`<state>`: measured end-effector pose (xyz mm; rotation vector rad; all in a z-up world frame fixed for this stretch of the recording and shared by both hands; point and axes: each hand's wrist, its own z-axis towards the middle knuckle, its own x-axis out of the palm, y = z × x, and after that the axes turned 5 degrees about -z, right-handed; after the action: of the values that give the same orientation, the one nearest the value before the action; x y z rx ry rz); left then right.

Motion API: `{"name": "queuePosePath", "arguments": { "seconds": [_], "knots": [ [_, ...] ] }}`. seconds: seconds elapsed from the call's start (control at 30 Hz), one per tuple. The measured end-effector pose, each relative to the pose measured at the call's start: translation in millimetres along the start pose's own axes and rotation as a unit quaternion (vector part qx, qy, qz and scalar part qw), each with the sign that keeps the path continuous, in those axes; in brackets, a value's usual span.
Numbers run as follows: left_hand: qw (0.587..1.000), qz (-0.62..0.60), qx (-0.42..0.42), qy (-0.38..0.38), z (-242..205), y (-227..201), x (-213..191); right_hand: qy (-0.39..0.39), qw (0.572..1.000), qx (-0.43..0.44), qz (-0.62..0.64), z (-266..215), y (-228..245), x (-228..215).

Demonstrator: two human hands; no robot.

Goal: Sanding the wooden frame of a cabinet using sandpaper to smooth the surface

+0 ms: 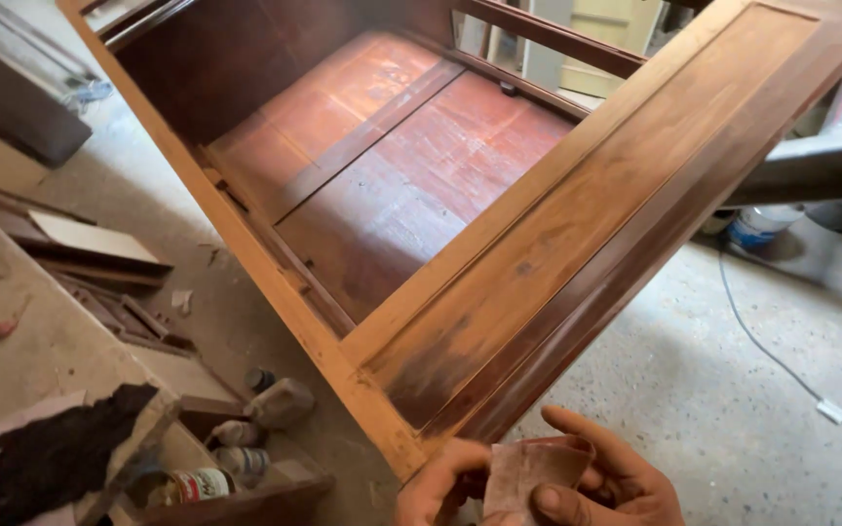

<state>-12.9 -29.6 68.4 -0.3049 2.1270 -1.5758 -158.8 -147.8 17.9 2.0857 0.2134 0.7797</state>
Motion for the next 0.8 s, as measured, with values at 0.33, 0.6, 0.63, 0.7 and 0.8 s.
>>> {"name": "queuePosePath", "arguments": {
  "seconds": [0.33,0.6,0.63,0.7,0.8],
  "knots": [
    [0.969,-0.080,-0.193,0.129,0.0,-32.5,-73.4,-0.089,0.983,-0.004,-0.158,-46.0,-18.4,67.8],
    [0.735,0.650,0.189,-0.033,102.9,42.4,-133.0,-0.160,0.853,-0.329,-0.371,-16.8,21.1,35.3],
    [0.706,0.676,0.210,-0.009,106.4,40.1,-128.9,-0.163,0.841,-0.334,-0.393,-8.8,29.5,28.1],
    [0.682,0.699,0.214,0.017,106.7,34.7,-120.4,-0.152,0.833,-0.330,-0.418,4.6,46.6,15.2],
    [0.633,0.752,0.184,-0.019,115.0,29.2,-111.5,-0.121,0.784,-0.406,-0.454,36.6,81.0,-7.3]
  ]
}}
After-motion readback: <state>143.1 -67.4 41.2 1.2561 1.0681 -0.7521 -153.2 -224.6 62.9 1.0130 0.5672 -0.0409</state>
